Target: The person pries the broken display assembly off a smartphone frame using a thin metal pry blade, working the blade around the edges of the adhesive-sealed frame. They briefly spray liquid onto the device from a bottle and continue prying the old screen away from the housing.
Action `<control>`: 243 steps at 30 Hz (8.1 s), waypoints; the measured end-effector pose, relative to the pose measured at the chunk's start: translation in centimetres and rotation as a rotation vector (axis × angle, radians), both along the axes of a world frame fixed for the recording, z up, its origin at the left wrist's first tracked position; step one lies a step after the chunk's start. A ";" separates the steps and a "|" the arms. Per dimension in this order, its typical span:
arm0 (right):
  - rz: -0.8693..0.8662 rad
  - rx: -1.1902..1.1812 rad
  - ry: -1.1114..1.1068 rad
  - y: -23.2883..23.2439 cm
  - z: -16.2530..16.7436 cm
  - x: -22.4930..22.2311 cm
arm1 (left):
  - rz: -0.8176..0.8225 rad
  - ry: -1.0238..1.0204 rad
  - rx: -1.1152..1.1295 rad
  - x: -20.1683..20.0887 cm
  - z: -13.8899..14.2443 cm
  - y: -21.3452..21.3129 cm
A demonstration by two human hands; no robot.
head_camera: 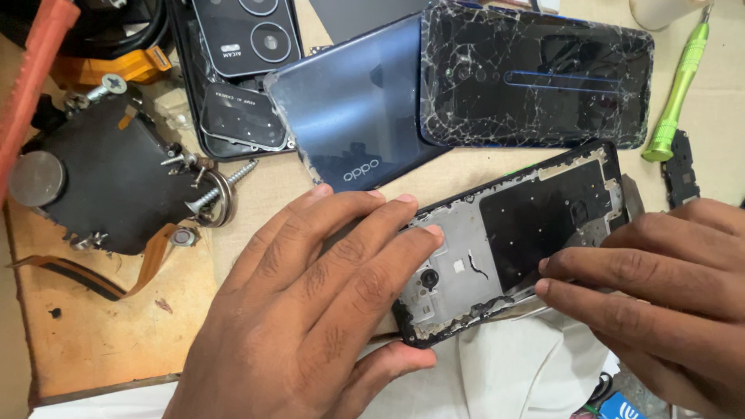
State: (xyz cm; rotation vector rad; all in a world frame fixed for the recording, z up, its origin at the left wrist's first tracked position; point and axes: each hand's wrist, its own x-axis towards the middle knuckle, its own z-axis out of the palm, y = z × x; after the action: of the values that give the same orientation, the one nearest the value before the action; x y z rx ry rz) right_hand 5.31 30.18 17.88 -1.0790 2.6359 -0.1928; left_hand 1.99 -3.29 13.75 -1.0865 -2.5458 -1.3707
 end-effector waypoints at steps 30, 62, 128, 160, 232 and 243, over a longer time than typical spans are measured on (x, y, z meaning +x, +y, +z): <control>-0.147 -0.198 -0.119 -1.5 -0.5 0.6 | 0.001 0.021 0.008 0.1 -0.3 0.0; -0.316 0.011 0.024 -2.2 0.3 3.2 | -0.025 0.014 0.047 0.1 -0.6 0.0; -0.424 -0.087 0.212 -6.3 -0.1 3.9 | 0.042 0.038 0.024 0.5 -0.9 0.1; -0.426 -0.111 0.267 -7.3 1.8 2.7 | 0.032 0.057 0.064 0.5 -0.7 0.0; -0.256 -0.208 0.203 -6.1 0.6 1.2 | 0.079 0.047 -0.015 1.0 -0.7 0.3; -0.258 -0.208 0.122 -5.5 0.1 1.7 | 0.064 0.058 0.006 0.9 -0.5 0.3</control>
State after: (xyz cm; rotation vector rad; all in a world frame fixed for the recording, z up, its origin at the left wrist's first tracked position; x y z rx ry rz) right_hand 6.99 24.65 18.00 -0.8271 2.9126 -0.4793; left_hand 2.84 -3.01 13.21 -1.0191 -2.5113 -1.3117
